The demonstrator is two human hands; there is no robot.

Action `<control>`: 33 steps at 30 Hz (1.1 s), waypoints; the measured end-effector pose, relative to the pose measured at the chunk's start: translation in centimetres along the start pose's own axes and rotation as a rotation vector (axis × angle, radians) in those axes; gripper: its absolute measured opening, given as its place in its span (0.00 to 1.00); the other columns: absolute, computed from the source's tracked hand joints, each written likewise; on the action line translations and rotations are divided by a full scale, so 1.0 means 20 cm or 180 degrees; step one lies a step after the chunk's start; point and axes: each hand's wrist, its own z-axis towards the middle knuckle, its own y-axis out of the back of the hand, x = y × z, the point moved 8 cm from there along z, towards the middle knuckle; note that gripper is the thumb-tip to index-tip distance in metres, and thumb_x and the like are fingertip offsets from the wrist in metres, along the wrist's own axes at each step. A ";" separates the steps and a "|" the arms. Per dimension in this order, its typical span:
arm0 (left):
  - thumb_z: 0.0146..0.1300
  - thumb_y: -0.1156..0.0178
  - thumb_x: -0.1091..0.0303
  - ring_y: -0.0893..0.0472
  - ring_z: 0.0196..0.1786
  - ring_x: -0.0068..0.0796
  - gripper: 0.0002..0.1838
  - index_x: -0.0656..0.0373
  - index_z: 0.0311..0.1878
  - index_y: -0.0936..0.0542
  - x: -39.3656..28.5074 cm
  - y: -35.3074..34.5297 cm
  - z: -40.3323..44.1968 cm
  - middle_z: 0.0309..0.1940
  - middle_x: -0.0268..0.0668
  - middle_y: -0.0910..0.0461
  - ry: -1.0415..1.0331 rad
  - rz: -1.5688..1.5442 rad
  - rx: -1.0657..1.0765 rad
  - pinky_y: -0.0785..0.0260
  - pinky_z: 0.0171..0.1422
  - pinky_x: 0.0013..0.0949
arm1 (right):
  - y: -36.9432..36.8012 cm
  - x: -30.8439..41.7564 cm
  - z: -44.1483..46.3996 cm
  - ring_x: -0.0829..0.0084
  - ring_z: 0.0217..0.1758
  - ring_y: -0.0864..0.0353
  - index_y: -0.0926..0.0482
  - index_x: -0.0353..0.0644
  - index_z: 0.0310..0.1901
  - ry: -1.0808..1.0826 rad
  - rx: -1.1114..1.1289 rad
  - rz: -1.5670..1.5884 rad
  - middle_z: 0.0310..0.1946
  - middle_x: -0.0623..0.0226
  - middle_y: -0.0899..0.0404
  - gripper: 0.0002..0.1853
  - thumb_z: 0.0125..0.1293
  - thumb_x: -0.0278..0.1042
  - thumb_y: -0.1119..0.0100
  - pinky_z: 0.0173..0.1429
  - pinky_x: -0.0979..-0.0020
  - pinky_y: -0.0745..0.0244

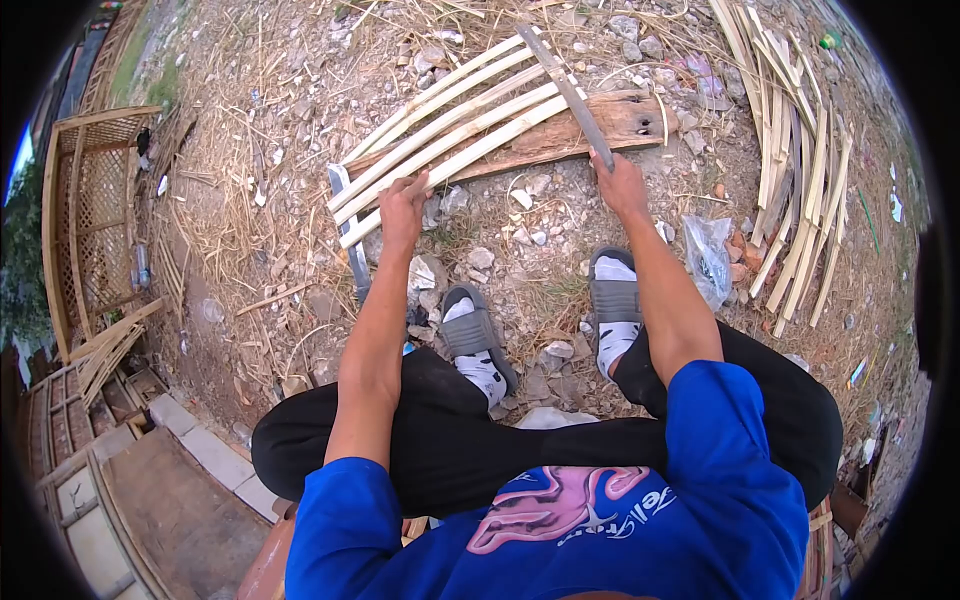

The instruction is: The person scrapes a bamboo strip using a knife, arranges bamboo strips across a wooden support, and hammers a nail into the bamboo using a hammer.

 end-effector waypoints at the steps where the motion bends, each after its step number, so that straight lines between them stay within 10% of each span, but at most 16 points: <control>1: 0.55 0.30 0.71 0.21 0.46 0.44 0.21 0.48 0.54 0.15 0.01 -0.01 0.00 0.42 0.40 0.16 0.0024 -0.0028 0.0014 0.30 0.53 0.41 | -0.01 0.00 0.00 0.37 0.49 0.20 0.20 0.37 0.45 -0.0007 0.0003 0.0029 0.41 0.37 0.18 0.32 0.69 0.66 0.51 0.53 0.44 0.26; 33: 0.57 0.32 0.71 0.25 0.42 0.42 0.20 0.50 0.55 0.15 0.00 0.00 0.03 0.41 0.38 0.18 -0.0661 -0.0139 0.0078 0.35 0.53 0.42 | -0.04 -0.06 0.02 0.36 0.49 0.21 0.20 0.40 0.45 -0.0049 0.0027 0.0139 0.40 0.39 0.18 0.31 0.69 0.66 0.51 0.53 0.44 0.27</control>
